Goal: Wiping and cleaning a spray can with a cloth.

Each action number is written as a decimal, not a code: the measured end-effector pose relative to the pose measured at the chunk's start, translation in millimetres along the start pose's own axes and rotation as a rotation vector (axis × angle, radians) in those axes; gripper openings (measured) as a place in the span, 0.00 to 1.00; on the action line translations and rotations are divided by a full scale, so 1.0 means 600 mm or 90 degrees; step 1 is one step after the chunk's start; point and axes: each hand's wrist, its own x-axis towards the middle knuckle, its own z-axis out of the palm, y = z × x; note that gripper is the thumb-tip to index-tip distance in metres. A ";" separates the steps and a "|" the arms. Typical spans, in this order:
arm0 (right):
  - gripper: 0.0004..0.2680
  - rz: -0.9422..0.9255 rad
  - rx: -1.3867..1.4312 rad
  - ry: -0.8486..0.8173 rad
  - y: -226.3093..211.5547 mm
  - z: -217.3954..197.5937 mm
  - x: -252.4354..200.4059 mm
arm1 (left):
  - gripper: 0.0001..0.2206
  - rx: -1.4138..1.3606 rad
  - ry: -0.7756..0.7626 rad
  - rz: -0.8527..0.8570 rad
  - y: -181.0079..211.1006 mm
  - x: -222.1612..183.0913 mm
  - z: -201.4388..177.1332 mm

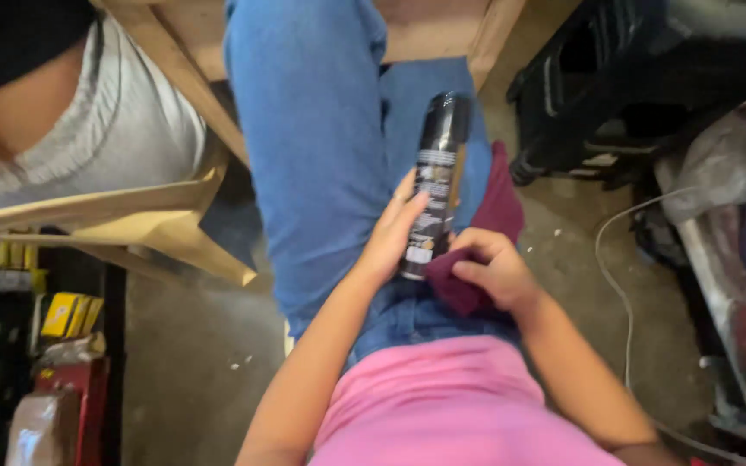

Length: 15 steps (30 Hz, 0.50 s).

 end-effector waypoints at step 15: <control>0.06 0.018 0.063 0.041 -0.106 0.065 0.041 | 0.25 -0.224 0.104 -0.034 -0.077 0.047 -0.075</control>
